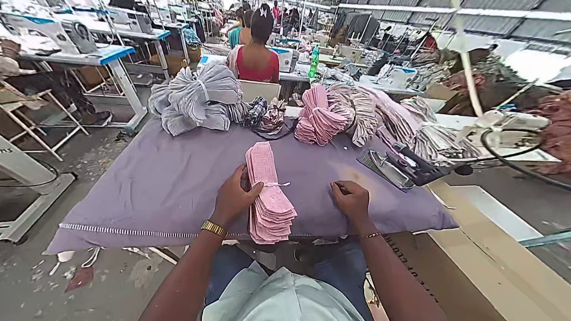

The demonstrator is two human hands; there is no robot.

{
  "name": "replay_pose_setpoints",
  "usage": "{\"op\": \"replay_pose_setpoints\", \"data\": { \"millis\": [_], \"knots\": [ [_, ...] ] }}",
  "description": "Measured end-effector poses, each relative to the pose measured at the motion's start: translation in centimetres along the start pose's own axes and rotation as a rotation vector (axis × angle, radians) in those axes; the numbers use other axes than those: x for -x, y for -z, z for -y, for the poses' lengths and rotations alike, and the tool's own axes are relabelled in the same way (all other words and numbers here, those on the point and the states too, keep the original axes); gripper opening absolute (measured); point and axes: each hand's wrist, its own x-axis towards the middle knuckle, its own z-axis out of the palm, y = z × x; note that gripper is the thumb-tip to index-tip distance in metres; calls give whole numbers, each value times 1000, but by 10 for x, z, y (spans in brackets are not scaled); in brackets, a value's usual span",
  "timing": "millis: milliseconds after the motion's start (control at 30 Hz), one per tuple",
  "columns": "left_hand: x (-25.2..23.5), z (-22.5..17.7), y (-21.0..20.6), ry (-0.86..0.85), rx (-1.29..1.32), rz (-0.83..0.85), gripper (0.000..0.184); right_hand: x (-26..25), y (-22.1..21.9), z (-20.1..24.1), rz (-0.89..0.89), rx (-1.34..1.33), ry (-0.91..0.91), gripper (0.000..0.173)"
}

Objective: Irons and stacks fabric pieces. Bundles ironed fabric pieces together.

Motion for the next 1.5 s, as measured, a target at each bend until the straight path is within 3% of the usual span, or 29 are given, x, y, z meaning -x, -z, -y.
{"op": "replay_pose_setpoints", "data": {
  "millis": [133,333,467,533,633,700,733,800,900,967,1033,1133,1300,1400,1500],
  "knots": [
    [-1,4,-4,2,2,-3,91,-50,-39,31,261,-85,10,23],
    [1,-4,-6,3,-64,-36,96,-161,-164,72,714,-121,37,41],
    [-1,-4,-7,-5,-95,-31,101,-172,-215,77,731,-2,71,50],
    [-4,-8,-5,22,-110,9,105,-159,-221,78,596,-18,113,32],
    [-12,-22,0,95,-160,124,111,-155,-201,84,637,-29,86,14],
    [-19,-35,1,128,-180,186,116,-164,-172,85,718,-45,-83,11],
    [-22,-41,1,136,-181,201,119,-167,-154,83,672,-105,-160,13],
    [-23,-48,-2,143,-145,220,119,-163,-116,78,434,-354,-307,17],
    [-22,-45,-11,163,28,223,113,-140,-59,89,-68,-860,-416,14],
    [-20,-42,-14,201,265,205,108,-126,-19,103,-276,-1023,-370,14],
    [-11,-38,-13,235,533,135,99,-116,14,114,-361,-1047,-241,16],
    [13,-41,4,195,833,-31,80,-116,45,127,-299,-1039,-144,16],
    [62,-42,56,158,857,-378,40,-129,51,165,4,-999,42,17],
    [84,-19,82,105,874,-445,28,-142,44,203,310,-1158,170,12],
    [100,-8,100,18,910,-486,26,-150,54,233,326,-1323,361,13]
  ]
}}
